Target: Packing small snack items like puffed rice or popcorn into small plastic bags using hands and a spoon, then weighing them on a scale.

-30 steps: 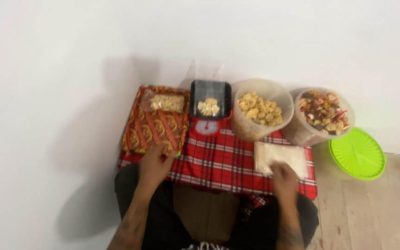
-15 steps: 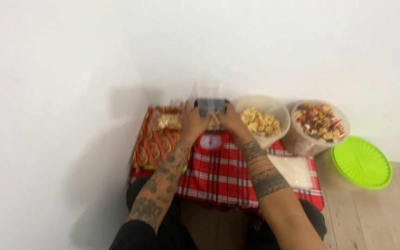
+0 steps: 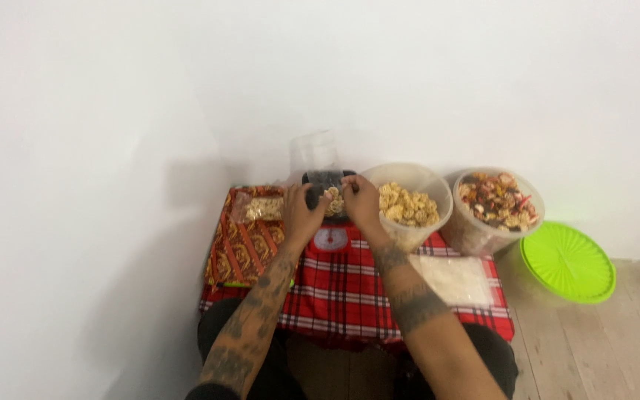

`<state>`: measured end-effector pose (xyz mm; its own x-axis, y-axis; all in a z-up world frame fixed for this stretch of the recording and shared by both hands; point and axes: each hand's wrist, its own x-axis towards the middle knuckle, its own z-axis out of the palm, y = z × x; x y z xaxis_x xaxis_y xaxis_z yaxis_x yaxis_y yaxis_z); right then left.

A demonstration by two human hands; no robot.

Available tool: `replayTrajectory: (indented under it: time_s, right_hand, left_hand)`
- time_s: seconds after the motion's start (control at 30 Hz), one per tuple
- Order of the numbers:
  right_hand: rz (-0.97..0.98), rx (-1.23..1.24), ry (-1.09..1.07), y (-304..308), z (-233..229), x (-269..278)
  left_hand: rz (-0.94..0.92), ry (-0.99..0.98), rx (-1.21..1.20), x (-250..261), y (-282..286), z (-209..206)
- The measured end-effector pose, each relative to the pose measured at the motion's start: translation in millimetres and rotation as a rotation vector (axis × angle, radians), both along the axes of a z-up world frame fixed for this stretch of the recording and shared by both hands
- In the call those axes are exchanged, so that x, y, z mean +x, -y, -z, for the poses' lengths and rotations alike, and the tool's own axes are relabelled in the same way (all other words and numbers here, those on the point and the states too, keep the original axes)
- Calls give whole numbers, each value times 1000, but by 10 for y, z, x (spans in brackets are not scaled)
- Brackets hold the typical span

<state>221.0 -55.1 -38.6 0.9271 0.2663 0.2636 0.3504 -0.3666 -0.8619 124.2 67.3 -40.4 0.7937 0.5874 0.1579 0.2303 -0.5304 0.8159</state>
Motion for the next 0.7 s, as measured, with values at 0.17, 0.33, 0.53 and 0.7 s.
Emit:
replayTrajectory:
  time_s: [0.17,0.33,0.53,0.7]
  right_hand:
    - [-84,124,499,374,-431,-658]
    - [-307,235,514,662,-181,-1099]
    - [-336,117,473,1127,-66,-532]
    - [252,88,850,1857,-68,-174]
  left_hand:
    - [44,294,-240,-482,342,-662]
    - [85,655,-245,-531,431,-174]
    - [150,672,-225,-629,405,328]
    - [199,666,29,-744,519,312]
